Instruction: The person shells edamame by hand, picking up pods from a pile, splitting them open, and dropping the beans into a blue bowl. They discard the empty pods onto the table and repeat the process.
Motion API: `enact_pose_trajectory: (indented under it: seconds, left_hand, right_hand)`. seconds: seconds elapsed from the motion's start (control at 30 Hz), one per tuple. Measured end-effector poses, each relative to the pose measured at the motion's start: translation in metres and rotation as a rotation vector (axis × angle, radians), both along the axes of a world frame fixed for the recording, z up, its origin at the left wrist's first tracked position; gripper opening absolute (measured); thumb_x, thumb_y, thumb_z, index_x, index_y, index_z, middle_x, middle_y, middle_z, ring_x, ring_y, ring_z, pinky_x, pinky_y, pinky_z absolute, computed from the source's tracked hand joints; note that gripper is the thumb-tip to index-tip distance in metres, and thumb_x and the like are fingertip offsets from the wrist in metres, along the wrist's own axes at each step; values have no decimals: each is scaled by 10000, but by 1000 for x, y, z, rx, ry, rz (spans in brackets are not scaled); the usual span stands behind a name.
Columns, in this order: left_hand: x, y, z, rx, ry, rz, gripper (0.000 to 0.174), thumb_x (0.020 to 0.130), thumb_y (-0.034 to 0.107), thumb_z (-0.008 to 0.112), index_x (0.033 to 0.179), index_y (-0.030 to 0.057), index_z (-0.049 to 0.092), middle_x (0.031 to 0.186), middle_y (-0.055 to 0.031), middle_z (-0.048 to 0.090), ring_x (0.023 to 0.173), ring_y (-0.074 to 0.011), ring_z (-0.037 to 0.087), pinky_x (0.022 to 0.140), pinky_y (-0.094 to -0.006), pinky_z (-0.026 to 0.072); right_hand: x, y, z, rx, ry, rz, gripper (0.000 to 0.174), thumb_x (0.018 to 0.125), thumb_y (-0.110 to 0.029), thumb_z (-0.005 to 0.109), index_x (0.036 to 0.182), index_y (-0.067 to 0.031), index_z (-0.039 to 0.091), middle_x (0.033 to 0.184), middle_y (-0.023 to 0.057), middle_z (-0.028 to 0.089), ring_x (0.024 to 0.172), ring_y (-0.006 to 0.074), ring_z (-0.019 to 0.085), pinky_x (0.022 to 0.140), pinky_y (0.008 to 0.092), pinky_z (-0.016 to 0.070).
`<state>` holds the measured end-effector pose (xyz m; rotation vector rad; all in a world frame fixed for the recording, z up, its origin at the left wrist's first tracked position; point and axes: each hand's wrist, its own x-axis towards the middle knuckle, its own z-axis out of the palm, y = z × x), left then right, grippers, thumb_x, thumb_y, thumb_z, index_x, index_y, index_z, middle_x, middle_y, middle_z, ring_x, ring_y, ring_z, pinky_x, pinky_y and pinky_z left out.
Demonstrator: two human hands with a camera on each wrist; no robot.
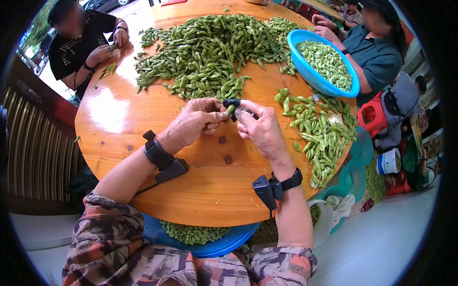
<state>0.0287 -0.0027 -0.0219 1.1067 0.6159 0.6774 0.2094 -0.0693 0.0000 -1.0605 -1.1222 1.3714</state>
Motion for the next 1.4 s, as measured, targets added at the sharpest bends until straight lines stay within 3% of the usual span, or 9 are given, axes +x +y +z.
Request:
enact_pose_trajectory:
  seconds: [0.2,0.37,0.67,0.77,0.83,0.97,1.13,1.3,1.4]
  left_hand:
    - [-1,1,-9,-285,-296,-179,93,898,89,639,894,64,550,806,16,546,546,-50,368,475,-199,313]
    - [5,-9,0,-217,-220,-110,111,913,130,636,890,66,548,765,42,527,535,-42,353,466,-199,304]
    - [5,-11,4,511,429,95,213,976,208,544,925,6,589,642,54,471,500,-38,364,435,-208,314]
    - [2,-9,9,249,328,-31,232,997,204,499,926,5,595,674,52,489,526,-41,390,445,-205,334]
    - [5,-9,8,-194,1,3,229,993,201,508,914,10,606,715,51,504,567,-40,420,469,-193,357]
    - [8,-12,9,-221,-42,79,216,984,197,527,913,15,618,749,48,514,598,-31,432,492,-181,371]
    - [-1,-1,11,25,105,34,164,960,172,563,949,24,633,720,45,508,590,-27,432,496,-166,358]
    - [-1,-6,14,-65,-57,83,101,938,118,580,914,24,610,702,40,496,571,-25,409,468,-179,323]
    - [-2,-4,11,-109,-124,70,76,924,90,587,891,22,595,700,35,495,569,-25,403,459,-182,310]
  right_hand:
    - [9,1,0,-75,258,110,255,951,-72,527,1162,59,585,690,-65,449,549,7,351,459,154,282]
    - [-2,-2,5,-5,-81,20,218,942,-51,504,1113,30,613,698,-53,492,565,7,403,470,166,330]
    - [-6,-1,-3,49,-269,-93,162,917,-42,517,1023,16,625,693,-39,522,574,7,456,486,179,381]
    - [-8,0,-3,23,-285,-115,154,903,-34,528,1012,22,621,729,13,558,570,49,489,498,213,407]
    - [-9,3,-15,154,-437,-187,152,890,-28,542,1012,23,619,763,42,572,582,85,512,514,237,421]
    - [-18,2,-13,478,-821,-331,168,852,-8,579,1014,20,613,837,110,585,644,183,571,578,289,459]
    - [-20,0,-7,355,-659,-365,227,861,-49,623,1084,-1,619,848,92,582,710,138,583,624,270,474]
    - [-21,-2,-1,204,-645,-246,329,879,-158,674,1170,-21,604,742,44,601,691,109,584,627,268,487]
    - [-22,-3,-1,131,-444,-186,301,903,-140,634,1172,-8,599,668,-18,539,612,57,509,528,221,428]
